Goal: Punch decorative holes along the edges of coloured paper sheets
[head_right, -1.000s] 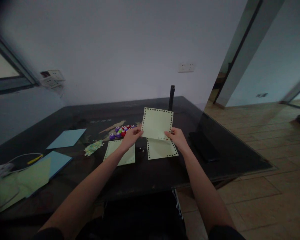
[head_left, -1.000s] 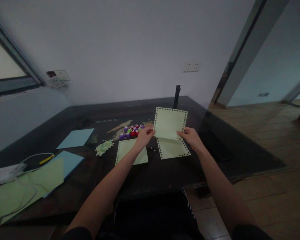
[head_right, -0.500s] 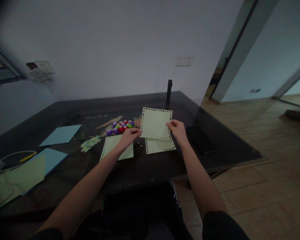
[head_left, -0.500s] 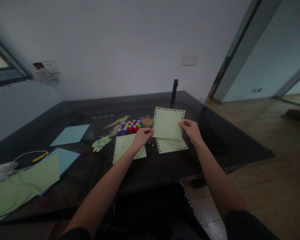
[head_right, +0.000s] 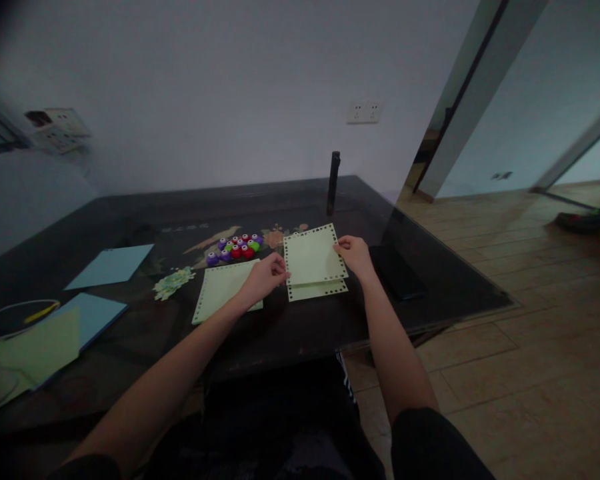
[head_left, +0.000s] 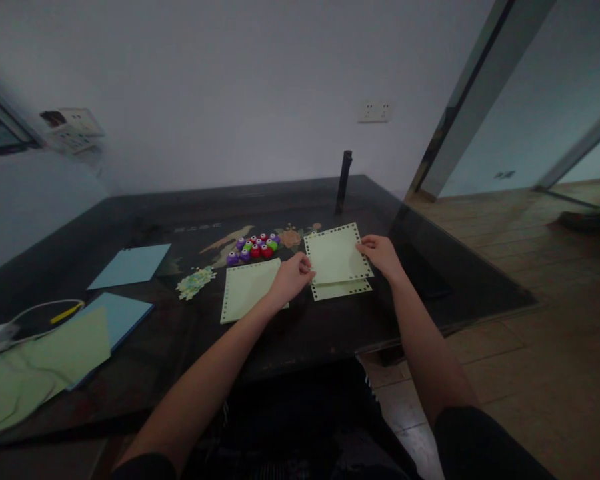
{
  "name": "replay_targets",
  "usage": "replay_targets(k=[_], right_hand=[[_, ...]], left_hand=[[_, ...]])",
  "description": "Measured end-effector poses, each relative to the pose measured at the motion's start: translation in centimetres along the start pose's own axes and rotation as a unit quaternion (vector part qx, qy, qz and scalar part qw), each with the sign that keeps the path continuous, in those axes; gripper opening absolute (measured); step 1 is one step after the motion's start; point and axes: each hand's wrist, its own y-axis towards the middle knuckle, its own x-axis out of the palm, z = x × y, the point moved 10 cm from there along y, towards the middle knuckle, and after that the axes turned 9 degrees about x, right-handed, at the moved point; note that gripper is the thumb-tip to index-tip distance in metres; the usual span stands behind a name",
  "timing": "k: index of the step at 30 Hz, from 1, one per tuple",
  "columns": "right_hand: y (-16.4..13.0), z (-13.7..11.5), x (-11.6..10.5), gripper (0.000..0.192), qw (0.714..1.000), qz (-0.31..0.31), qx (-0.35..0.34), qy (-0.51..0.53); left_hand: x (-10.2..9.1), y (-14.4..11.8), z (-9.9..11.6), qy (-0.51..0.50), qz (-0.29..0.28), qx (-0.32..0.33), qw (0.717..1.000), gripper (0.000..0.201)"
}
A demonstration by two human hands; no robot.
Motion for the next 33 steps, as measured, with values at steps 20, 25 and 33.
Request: replay_targets(k=[20, 25, 33], right_hand=[[-0.9, 1.2, 2.4, 0.009, 0.97, -0.09, 0.054, -0.221], [-0.8, 1.1, 2.5, 0.012, 0.965, -0.085, 0.049, -0.242], [-1.0, 0.7, 2.7, 0.01, 0.963, -0.083, 0.037, -0.254]], left_hand=[[3.0, -1.1, -0.2, 0.114, -0.139, -0.025, 0.983, 0.001], [3.2, -1.0, -0.4, 0.134, -0.145, -0.017, 0.98, 0.006], [3.0, -1.0, -0.3, 0.146, -0.134, -0.016, 0.98, 0.007]])
